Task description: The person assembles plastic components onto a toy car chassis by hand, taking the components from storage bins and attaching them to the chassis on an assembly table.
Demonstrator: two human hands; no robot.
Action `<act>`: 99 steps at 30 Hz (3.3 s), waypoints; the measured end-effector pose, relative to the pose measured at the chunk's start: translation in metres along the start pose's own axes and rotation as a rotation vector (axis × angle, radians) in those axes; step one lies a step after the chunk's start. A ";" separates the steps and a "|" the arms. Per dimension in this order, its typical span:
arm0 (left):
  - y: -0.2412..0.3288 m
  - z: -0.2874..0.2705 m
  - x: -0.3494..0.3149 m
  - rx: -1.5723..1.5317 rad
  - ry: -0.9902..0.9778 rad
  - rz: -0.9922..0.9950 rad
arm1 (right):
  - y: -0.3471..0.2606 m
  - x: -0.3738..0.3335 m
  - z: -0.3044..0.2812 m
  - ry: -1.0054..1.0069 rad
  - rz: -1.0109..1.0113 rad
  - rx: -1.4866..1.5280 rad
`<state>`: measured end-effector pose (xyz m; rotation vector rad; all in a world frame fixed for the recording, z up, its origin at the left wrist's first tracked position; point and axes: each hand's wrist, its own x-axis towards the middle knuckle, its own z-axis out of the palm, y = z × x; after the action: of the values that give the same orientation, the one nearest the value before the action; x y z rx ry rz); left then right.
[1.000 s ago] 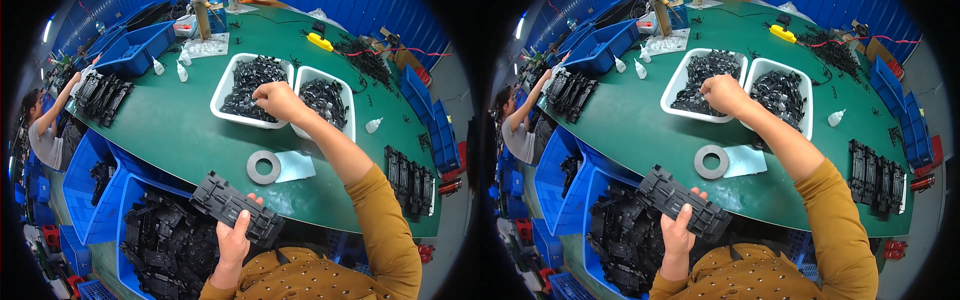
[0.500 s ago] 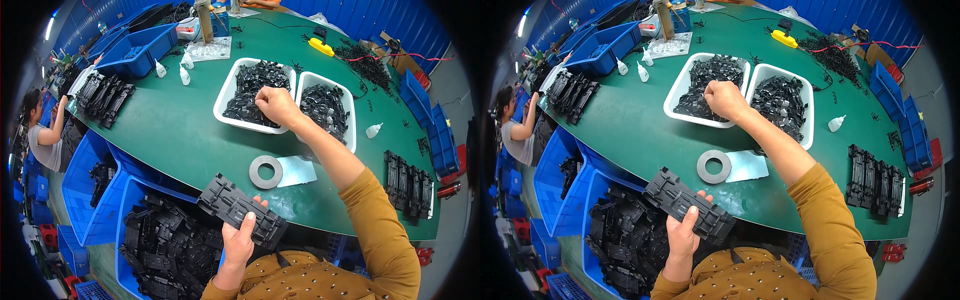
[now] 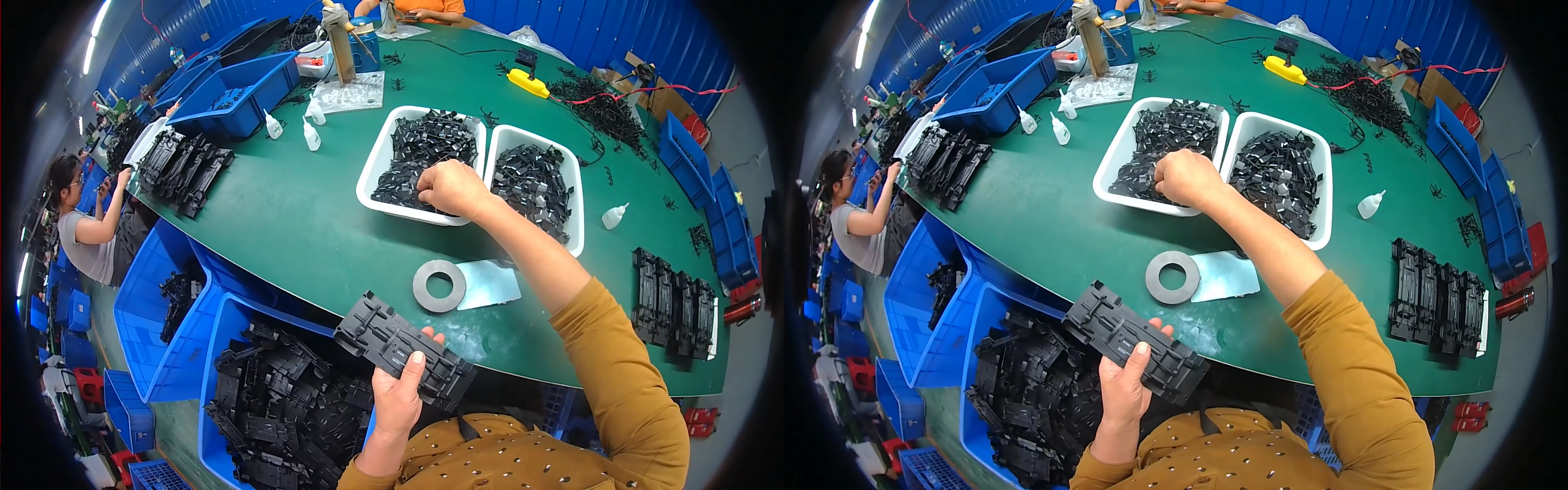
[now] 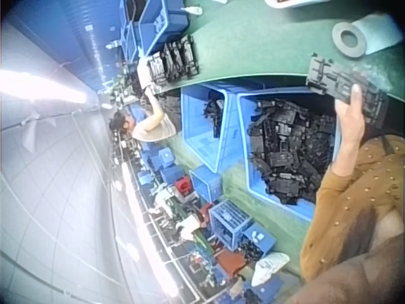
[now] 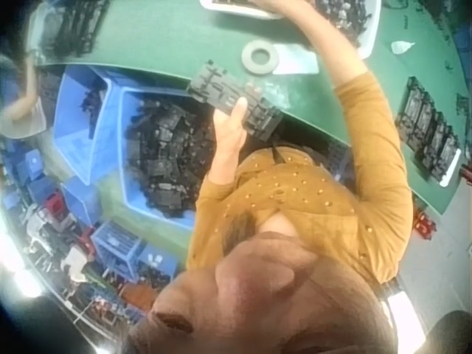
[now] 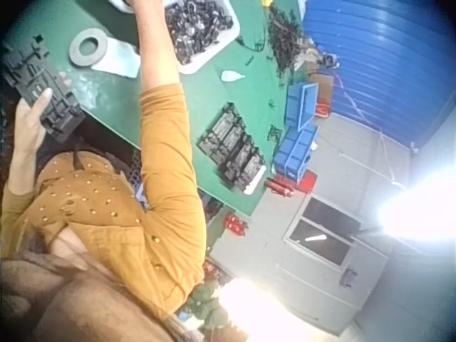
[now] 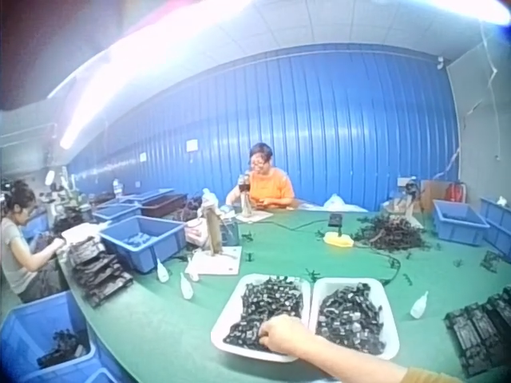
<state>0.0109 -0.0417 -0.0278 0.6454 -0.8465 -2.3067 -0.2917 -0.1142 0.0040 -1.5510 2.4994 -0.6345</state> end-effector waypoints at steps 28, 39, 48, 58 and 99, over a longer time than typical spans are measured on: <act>-0.016 0.023 -0.007 0.067 -0.087 -0.057 | 0.020 -0.182 -0.049 0.026 0.407 1.217; -0.019 0.024 -0.007 0.042 -0.063 -0.104 | 0.017 -0.175 -0.021 0.046 0.237 0.628; -0.020 0.013 -0.006 0.034 -0.124 -0.139 | 0.010 -0.165 -0.010 0.050 0.062 0.272; -0.018 0.017 -0.007 0.039 -0.166 -0.145 | 0.009 -0.168 -0.008 0.144 -0.066 0.033; -0.036 0.026 -0.039 0.722 -0.354 0.362 | -0.054 -0.244 -0.023 0.546 -0.566 0.301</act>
<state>0.0099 0.0176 -0.0254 0.3177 -1.8345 -1.7771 -0.1421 0.0860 0.0210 -2.1860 2.0833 -1.6189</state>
